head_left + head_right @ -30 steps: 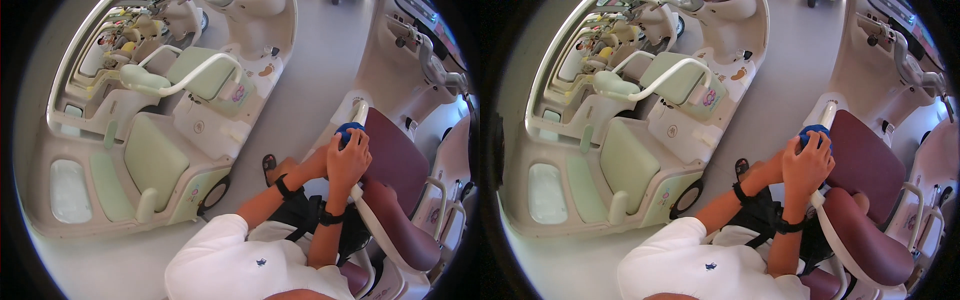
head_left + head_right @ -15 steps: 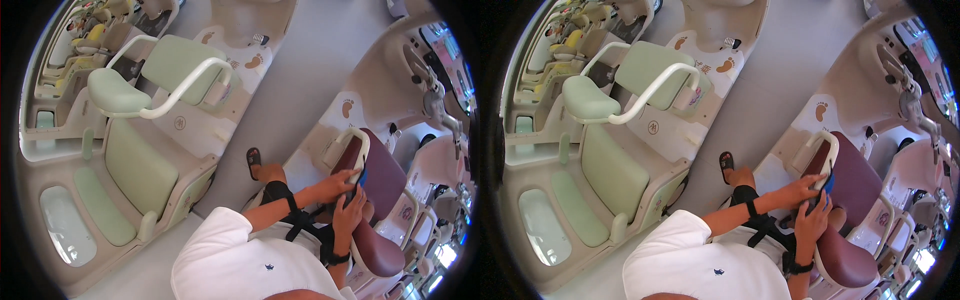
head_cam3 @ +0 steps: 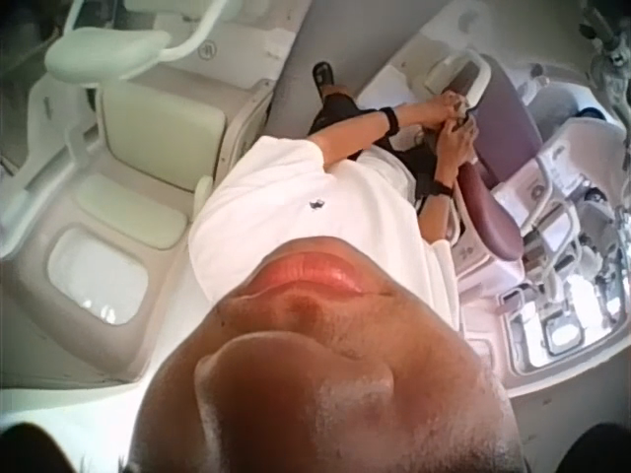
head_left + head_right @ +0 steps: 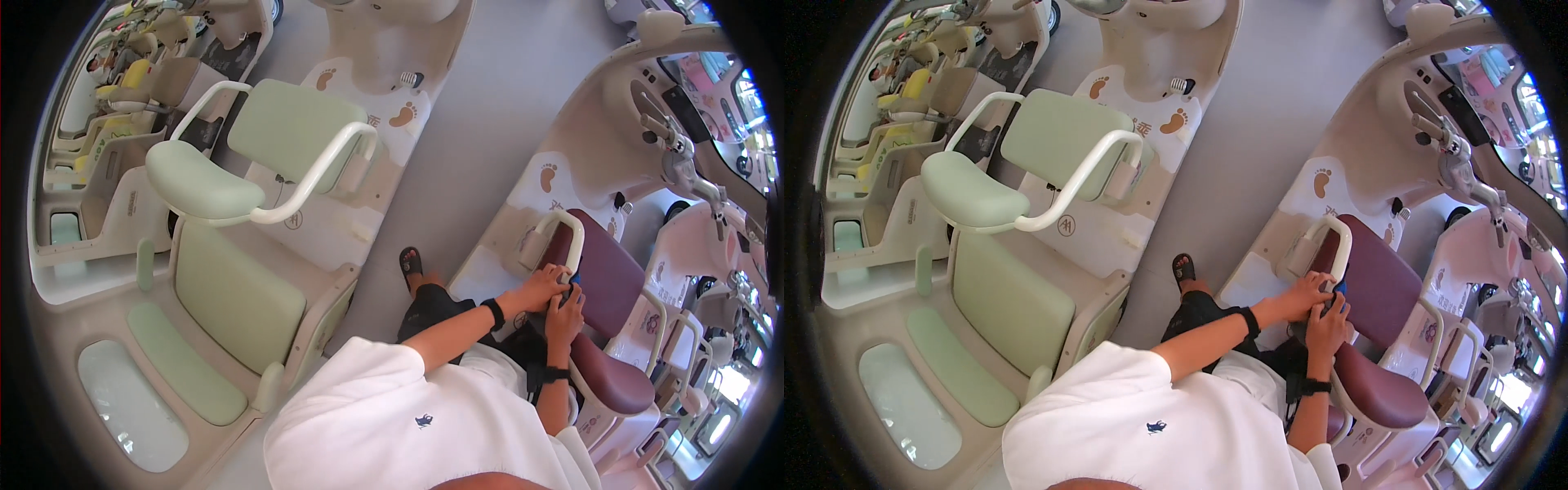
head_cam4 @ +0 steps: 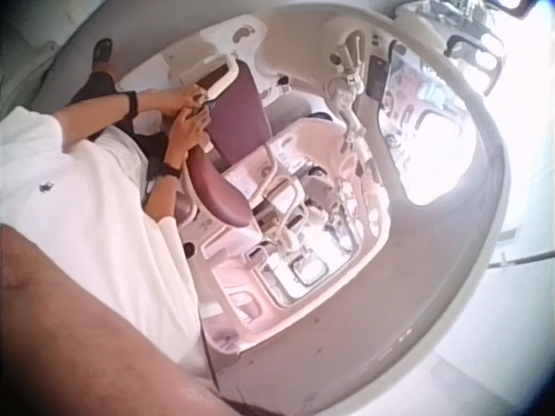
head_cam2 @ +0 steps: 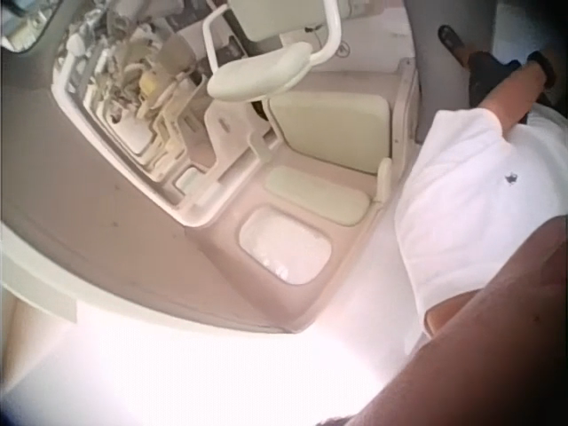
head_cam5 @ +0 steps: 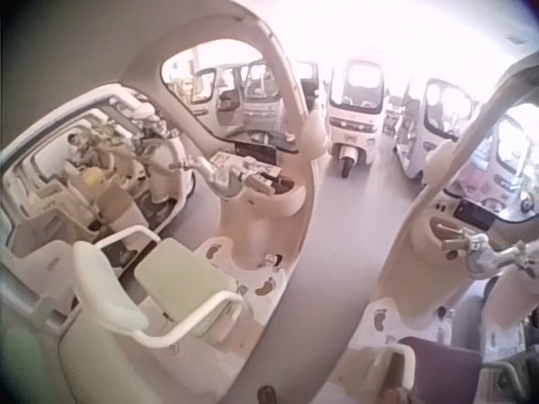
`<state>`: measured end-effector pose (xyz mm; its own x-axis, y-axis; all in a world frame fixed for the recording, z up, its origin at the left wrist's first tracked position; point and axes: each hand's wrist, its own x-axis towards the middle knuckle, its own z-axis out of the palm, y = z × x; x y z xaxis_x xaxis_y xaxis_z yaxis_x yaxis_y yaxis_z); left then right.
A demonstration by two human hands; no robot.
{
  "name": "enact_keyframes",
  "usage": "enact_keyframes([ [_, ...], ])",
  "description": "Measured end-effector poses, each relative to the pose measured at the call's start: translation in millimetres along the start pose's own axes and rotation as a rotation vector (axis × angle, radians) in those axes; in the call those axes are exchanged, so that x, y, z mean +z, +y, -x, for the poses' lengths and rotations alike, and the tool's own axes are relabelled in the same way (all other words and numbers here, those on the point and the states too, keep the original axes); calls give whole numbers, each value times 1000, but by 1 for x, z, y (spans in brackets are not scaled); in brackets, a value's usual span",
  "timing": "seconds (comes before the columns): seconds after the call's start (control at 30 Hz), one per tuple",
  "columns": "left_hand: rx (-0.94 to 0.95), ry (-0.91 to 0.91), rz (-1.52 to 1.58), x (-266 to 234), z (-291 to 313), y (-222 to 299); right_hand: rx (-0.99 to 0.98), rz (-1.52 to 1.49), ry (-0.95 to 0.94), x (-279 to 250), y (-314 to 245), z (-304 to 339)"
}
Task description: Cleaning the surfaces of multiple electric mobility scooters using a rag.
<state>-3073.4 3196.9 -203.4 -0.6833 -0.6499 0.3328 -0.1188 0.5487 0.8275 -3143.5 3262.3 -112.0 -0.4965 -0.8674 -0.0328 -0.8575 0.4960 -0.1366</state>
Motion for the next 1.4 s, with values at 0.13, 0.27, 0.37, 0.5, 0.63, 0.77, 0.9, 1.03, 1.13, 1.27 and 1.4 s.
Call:
enact_keyframes([
  [0.13, 13, -89, -107, -7, -3, -10, 23, -69, 33, 1, -11, -2],
  [0.27, -76, -288, 135, -47, 3, -15, -146, -85, 185, 4, -26, -4],
  [0.37, 8, -200, -9, -106, 28, -20, -361, -347, 168, 32, -46, -4],
  [0.5, -219, -127, -360, -211, 89, -43, -588, -714, -92, 89, -143, -8],
  [0.63, -694, 122, -731, -324, 157, -36, -1049, -757, -241, 103, -289, -15],
  [0.77, -831, 545, -1080, -418, 216, 12, -1457, -912, -98, 62, -426, 28],
  [0.9, -845, 802, -1161, -435, 239, -7, -1461, -851, -39, 70, -483, 49],
  [1.03, -898, 846, -806, -417, 257, -57, -1459, -688, 30, 100, -471, 41],
  [1.13, -908, 542, -1144, -410, 236, -74, -1364, -627, 73, 108, -458, 26],
  [1.27, -946, 431, -1060, -397, 195, -91, -1261, -516, 29, 106, -438, -5],
  [1.4, -923, 438, -1085, -387, 191, -104, -1292, -389, -45, 113, -432, -23],
])
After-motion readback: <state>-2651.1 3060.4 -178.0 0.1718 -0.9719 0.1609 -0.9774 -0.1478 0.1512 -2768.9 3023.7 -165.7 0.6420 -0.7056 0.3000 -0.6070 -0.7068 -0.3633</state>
